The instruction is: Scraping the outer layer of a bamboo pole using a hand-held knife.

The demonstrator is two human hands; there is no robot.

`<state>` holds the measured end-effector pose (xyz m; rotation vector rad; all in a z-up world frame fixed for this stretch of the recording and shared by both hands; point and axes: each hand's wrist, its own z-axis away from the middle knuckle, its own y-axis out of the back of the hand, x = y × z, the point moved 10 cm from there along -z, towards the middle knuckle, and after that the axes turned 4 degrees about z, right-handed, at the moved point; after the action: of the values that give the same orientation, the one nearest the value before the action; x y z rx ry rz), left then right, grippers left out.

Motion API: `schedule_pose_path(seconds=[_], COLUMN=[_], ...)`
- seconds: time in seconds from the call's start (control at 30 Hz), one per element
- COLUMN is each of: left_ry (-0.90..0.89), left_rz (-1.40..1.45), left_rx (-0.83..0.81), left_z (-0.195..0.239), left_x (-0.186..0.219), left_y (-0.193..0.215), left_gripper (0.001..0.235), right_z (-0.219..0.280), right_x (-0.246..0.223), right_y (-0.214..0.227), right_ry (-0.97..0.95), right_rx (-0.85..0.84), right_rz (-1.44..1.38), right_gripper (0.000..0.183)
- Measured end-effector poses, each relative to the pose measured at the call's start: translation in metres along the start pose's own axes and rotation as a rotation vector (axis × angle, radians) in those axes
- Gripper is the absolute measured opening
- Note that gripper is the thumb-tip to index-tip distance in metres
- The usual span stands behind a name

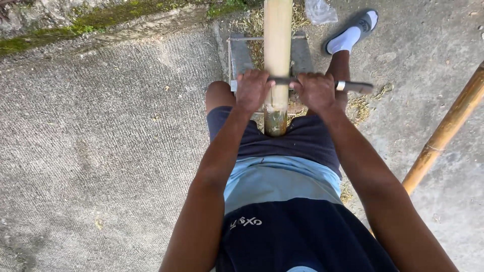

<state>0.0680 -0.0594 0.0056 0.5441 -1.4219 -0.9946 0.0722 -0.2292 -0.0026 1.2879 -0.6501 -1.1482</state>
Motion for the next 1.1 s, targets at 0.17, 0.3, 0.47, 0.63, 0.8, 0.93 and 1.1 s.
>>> schedule_pose_path(seconds=[0.17, 0.3, 0.47, 0.63, 0.8, 0.93, 1.1], left_ry=[0.041, 0.065, -0.06, -0.001, -0.089, -0.087, 0.051], left_rz=[-0.003, 0.071, 0.002, -0.002, 0.036, 0.051, 0.072], left_rx=[-0.116, -0.2, -0.023, -0.029, 0.101, 0.095, -0.112], left_z=[0.054, 0.018, -0.093, -0.127, -0.095, -0.058, -0.003], left_x=[0.009, -0.01, -0.021, -0.04, -0.024, -0.016, -0.014], left_y=[-0.026, -0.037, 0.011, 0.013, 0.027, 0.021, -0.013], left_gripper=[0.035, 0.037, 0.038, 0.04, 0.03, 0.031, 0.031], right_z=[0.054, 0.027, -0.074, -0.104, -0.086, -0.054, 0.0], right_x=[-0.022, -0.009, 0.026, 0.034, 0.022, 0.01, 0.001], right_y=[0.007, 0.021, 0.049, 0.056, 0.051, 0.041, -0.009], right_ry=[0.065, 0.082, 0.075, 0.076, 0.056, 0.048, -0.062], right_rx=[0.105, 0.195, 0.238, 0.333, 0.213, 0.179, -0.139], right_rz=[-0.141, -0.185, -0.103, -0.004, -0.003, 0.025, -0.072], right_gripper=[0.036, 0.034, 0.038, 0.037, 0.037, 0.038, 0.039])
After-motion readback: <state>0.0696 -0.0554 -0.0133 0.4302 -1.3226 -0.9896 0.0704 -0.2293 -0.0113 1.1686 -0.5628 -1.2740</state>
